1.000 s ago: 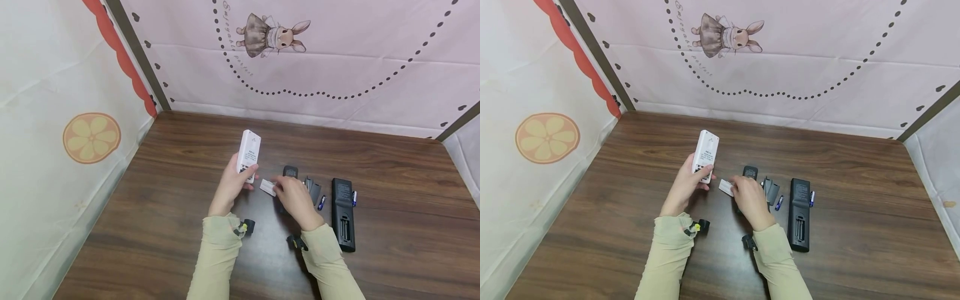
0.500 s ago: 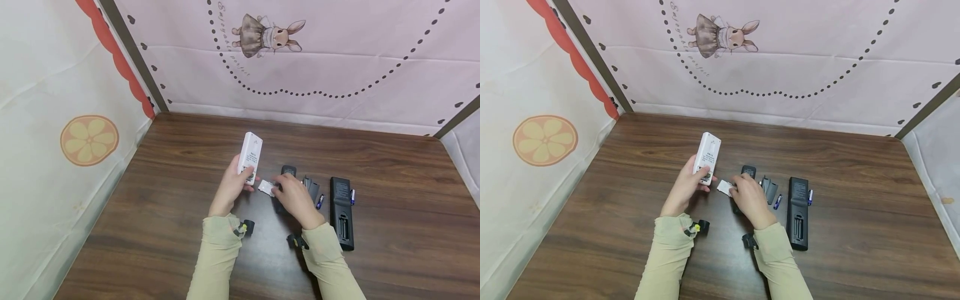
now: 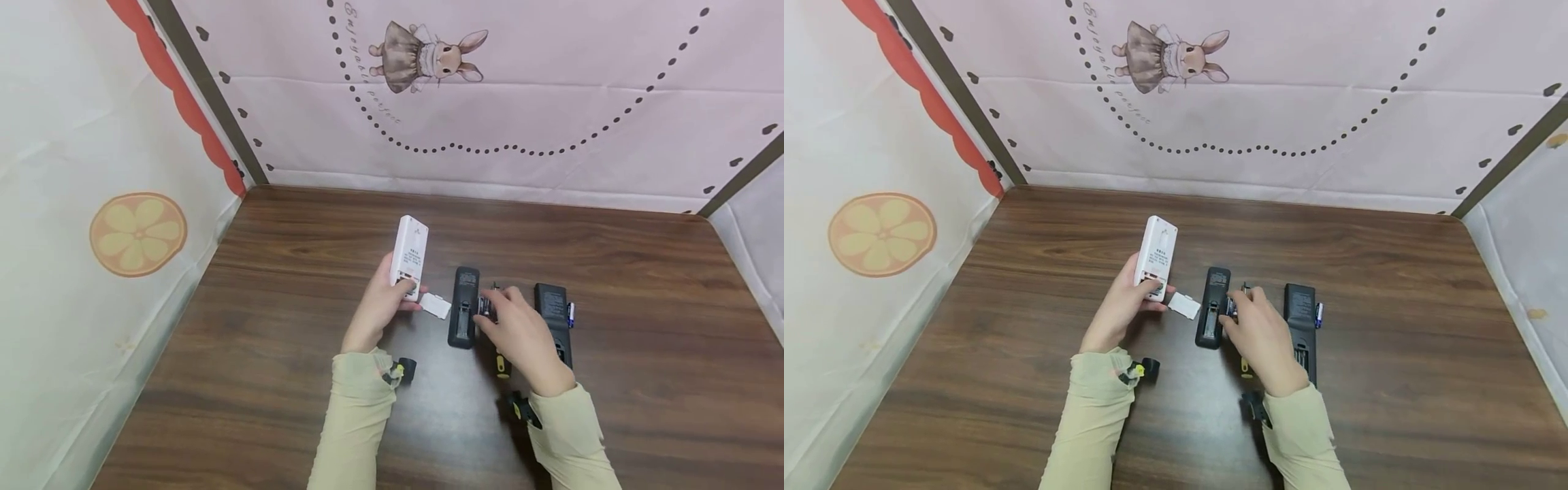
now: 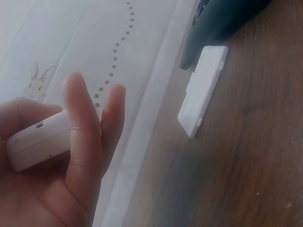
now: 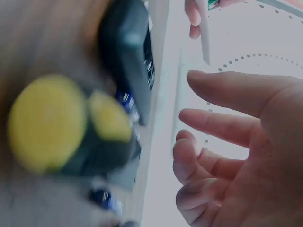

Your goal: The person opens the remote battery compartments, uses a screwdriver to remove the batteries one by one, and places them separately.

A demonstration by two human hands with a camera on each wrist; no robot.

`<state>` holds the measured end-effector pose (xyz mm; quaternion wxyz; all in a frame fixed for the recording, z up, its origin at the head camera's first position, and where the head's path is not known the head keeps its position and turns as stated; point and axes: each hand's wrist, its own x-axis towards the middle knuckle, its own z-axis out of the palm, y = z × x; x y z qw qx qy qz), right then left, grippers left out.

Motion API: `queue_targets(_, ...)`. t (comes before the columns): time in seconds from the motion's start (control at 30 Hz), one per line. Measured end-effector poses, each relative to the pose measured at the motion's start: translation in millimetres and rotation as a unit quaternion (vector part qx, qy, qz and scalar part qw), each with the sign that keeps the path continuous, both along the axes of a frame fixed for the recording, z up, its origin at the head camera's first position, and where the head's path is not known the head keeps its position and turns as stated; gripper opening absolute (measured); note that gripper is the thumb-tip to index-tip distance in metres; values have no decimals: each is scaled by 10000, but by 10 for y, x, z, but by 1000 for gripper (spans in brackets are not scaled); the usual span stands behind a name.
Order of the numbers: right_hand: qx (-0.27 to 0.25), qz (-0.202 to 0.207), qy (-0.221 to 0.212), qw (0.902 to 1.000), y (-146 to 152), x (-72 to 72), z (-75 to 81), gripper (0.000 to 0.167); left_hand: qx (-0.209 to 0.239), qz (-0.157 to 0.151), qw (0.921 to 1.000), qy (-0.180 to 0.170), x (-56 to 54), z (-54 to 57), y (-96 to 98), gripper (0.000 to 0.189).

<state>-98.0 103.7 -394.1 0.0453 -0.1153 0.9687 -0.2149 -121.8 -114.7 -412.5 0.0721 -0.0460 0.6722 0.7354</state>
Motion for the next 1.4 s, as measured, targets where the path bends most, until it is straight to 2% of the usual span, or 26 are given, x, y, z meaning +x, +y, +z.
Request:
queue_targets(0.17, 313, -148, 85, 9994, 105, 116, -19, 50, 32, -83, 10000, 5, -4, 24, 11, 53)
queue_targets(0.27, 528, -108, -31, 9985, 116, 147, -54, 49, 54, -106, 9999, 2, -5, 18, 12, 53)
queue_targets(0.43, 790, 62, -162, 9967, 102, 138, -126, 49, 23, -67, 10000, -16, -5, 6, 10, 52)
queue_targets(0.6, 848, 62, -307, 9959, 100, 121, -167, 58, 25, -66, 10000, -60, -8, 5, 8, 54)
queue_targets(0.77, 793, 107, -549, 9953, 107, 106, -165, 64, 84, -137, 9998, -118, -16, 24, 25, 53)
queue_targets(0.9, 739, 116, -608, 9953, 129, 93, -126, 63, 242, -229, 9993, -166, -24, 17, 19, 44)
queue_targets(1.03, 486, 140, -424, 9978, 186, 82, -56, 61, 514, -324, 9981, -119, -24, 21, 22, 41)
queue_targets(1.1, 342, 231, -254, 9988, 200, 77, -17, 58, 666, -388, 9970, -50, 1, 66, 21, 42)
queue_targets(1.23, 93, 432, 7, 9990, 184, 69, 50, 50, 1060, -448, 9933, 88, 14, 76, 16, 43)
queue_targets(1.4, -378, 593, 163, 9974, 129, 97, 131, 42, 1417, -485, 9885, 187, 1, 32, 6, 47)
